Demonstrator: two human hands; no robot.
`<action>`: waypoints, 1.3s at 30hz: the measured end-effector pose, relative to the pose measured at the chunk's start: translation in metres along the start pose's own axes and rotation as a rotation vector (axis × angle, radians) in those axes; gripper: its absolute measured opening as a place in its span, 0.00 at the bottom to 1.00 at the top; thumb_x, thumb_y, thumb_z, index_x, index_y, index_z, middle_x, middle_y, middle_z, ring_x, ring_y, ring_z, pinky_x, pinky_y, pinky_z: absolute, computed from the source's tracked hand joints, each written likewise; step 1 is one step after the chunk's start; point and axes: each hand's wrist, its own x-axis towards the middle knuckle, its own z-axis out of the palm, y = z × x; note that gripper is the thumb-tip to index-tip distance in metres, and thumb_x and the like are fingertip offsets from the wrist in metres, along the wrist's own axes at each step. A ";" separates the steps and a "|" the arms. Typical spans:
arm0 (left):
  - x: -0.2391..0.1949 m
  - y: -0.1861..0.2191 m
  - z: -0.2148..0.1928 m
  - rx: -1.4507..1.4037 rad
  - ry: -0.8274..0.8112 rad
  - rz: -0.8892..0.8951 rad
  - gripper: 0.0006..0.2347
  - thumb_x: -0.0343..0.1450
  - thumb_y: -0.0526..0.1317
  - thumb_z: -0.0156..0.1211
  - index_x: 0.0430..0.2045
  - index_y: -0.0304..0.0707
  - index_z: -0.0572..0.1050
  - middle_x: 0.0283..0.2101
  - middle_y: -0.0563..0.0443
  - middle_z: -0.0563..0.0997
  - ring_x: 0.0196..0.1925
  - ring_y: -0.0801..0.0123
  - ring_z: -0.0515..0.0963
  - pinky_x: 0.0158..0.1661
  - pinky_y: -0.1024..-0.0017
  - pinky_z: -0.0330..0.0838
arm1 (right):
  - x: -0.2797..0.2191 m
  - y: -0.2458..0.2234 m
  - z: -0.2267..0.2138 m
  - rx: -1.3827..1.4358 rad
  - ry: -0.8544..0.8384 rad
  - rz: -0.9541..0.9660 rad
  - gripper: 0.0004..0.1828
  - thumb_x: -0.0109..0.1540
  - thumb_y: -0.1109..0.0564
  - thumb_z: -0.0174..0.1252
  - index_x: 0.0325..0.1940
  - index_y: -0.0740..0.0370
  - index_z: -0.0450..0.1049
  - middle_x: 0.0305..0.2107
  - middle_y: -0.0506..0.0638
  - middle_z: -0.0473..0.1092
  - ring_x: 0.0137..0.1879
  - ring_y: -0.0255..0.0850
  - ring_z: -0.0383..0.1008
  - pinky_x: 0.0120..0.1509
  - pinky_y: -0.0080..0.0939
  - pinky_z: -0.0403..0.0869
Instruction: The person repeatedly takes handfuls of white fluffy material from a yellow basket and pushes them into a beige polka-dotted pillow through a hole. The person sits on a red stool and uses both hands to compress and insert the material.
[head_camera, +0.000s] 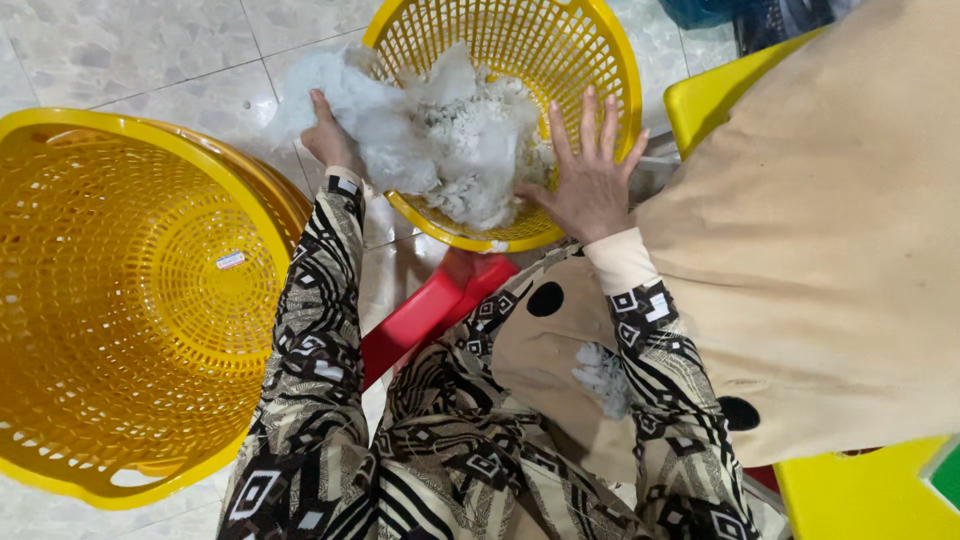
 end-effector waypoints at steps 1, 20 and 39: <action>-0.007 0.005 -0.001 -0.035 -0.038 0.008 0.28 0.68 0.56 0.68 0.18 0.18 0.74 0.25 0.43 0.79 0.26 0.65 0.71 0.30 0.59 0.71 | -0.003 0.003 0.002 0.003 0.025 -0.013 0.64 0.56 0.19 0.58 0.84 0.51 0.42 0.78 0.63 0.33 0.82 0.63 0.29 0.72 0.88 0.32; -0.210 0.090 0.006 0.301 -0.658 0.379 0.48 0.69 0.66 0.63 0.73 0.29 0.46 0.75 0.29 0.46 0.74 0.47 0.54 0.69 0.51 0.52 | 0.040 0.013 0.121 1.174 0.234 0.038 0.15 0.59 0.56 0.70 0.47 0.65 0.81 0.38 0.54 0.81 0.43 0.42 0.81 0.52 0.40 0.77; -0.260 0.144 0.012 0.195 -0.993 0.936 0.27 0.70 0.42 0.67 0.60 0.21 0.68 0.63 0.26 0.71 0.66 0.46 0.69 0.63 0.62 0.62 | 0.041 -0.025 0.082 1.449 0.303 -0.184 0.30 0.60 0.60 0.69 0.63 0.69 0.66 0.50 0.54 0.75 0.55 0.40 0.76 0.62 0.41 0.75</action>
